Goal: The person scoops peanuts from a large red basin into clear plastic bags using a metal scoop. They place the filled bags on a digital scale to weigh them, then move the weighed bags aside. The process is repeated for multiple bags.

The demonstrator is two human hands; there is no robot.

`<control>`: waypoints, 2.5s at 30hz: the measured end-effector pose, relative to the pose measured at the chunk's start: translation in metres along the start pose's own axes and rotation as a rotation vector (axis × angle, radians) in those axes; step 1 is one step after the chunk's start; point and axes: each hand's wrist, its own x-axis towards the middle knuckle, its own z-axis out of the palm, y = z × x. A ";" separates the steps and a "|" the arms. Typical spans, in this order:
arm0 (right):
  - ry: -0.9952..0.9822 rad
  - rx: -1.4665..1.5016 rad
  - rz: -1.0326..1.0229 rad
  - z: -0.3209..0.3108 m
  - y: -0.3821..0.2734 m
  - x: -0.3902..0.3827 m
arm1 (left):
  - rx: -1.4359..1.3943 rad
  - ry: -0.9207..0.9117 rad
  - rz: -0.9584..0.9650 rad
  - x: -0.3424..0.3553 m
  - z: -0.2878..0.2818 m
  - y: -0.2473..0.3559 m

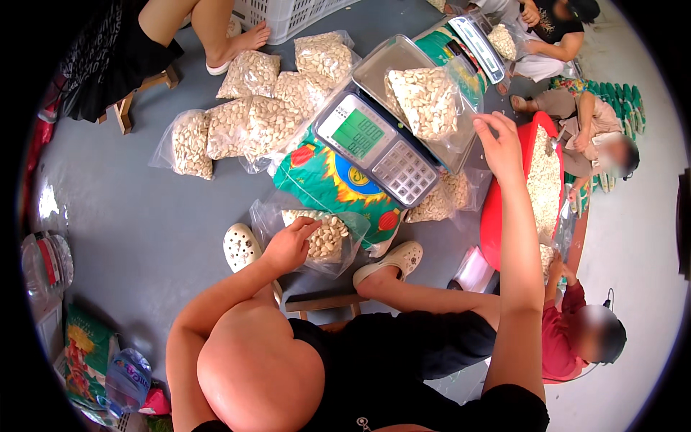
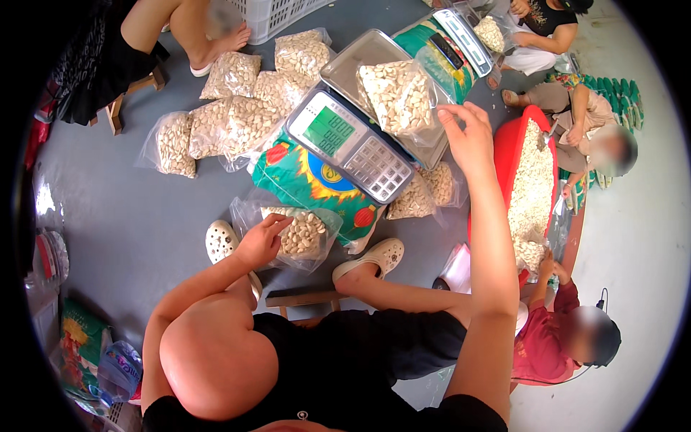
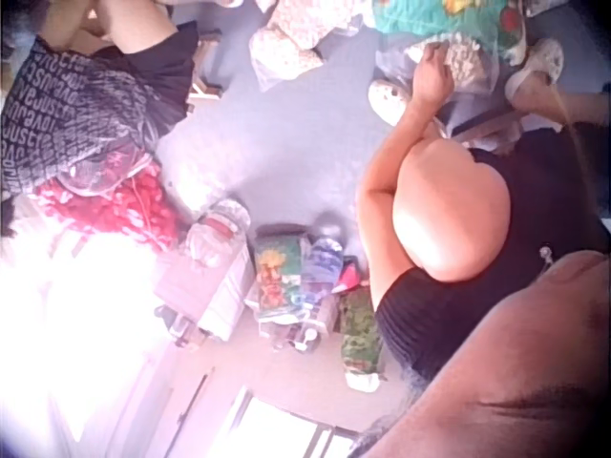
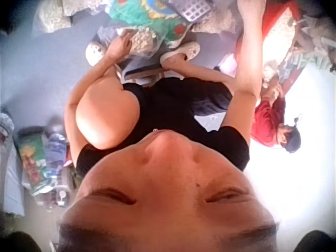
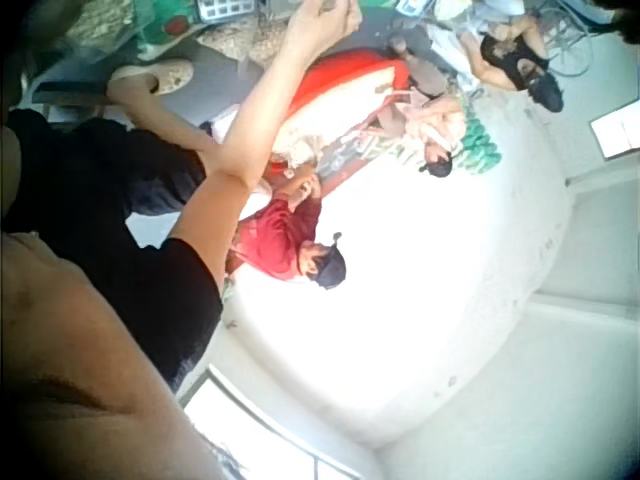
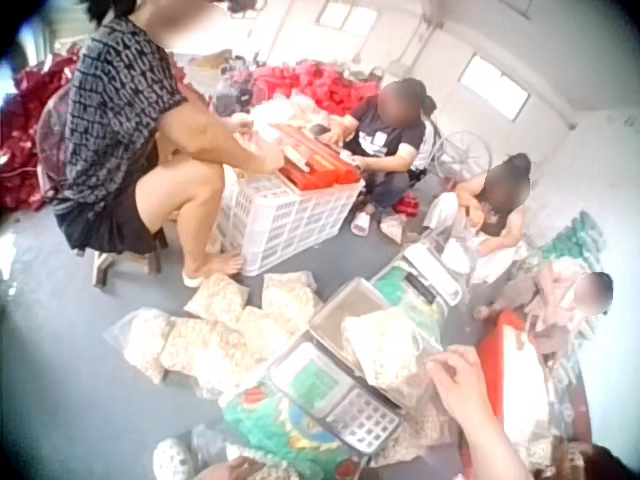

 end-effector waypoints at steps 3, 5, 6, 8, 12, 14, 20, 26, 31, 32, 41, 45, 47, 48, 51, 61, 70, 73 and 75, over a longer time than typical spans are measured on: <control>-0.302 0.050 0.222 0.008 0.021 0.026 | 0.004 -0.016 0.005 0.001 0.000 0.002; -0.427 -0.172 0.246 0.015 0.028 0.040 | -0.005 0.010 0.025 0.002 0.001 0.001; -0.474 -0.284 0.237 0.019 0.031 0.046 | -0.009 0.024 0.033 0.001 0.001 0.001; -0.288 -0.403 0.165 0.020 0.034 0.052 | 0.004 0.027 0.018 0.000 -0.001 0.000; -0.156 -0.354 0.130 0.014 -0.010 0.062 | -0.014 0.017 0.007 -0.002 0.001 -0.005; -0.256 -0.371 0.153 0.016 -0.046 0.066 | -0.025 0.005 -0.002 -0.002 0.002 -0.005; -0.456 -0.255 0.278 0.056 -0.009 0.086 | 0.017 0.027 0.043 -0.002 0.007 -0.009; -0.189 0.499 0.435 0.053 0.009 0.087 | -0.004 0.006 -0.004 -0.008 0.000 -0.011; -0.164 0.791 0.236 0.022 -0.064 0.091 | -0.024 0.021 0.016 -0.006 0.001 -0.011; -0.117 0.869 0.260 0.012 -0.085 0.088 | -0.032 0.018 0.023 -0.005 0.003 -0.011; -0.348 1.171 0.148 0.052 -0.194 0.117 | -0.045 0.017 -0.021 -0.001 0.005 -0.013; -0.492 0.996 0.000 0.115 -0.221 0.136 | -0.048 0.060 -0.019 -0.006 0.002 -0.015; -0.308 0.580 -0.173 0.149 -0.233 0.139 | -0.061 0.058 -0.030 -0.005 -0.002 -0.012; -0.285 0.394 -0.284 0.160 -0.240 0.139 | -0.055 0.059 -0.032 -0.006 -0.002 -0.014; -0.178 -0.008 -0.443 0.210 -0.232 0.133 | -0.043 0.047 -0.036 -0.006 -0.001 -0.020; -0.053 -0.041 -0.424 0.093 -0.098 0.033 | -0.090 0.031 -0.123 -0.006 -0.005 -0.012; -0.548 -0.305 0.425 0.008 0.181 -0.083 | 0.017 -0.043 -0.100 0.014 0.012 -0.004; -0.800 -0.356 0.347 0.054 0.228 -0.142 | 0.062 -0.069 -0.109 0.017 0.013 -0.004; -0.819 -0.418 0.437 0.085 0.216 -0.148 | 0.104 -0.064 -0.115 0.015 0.012 -0.006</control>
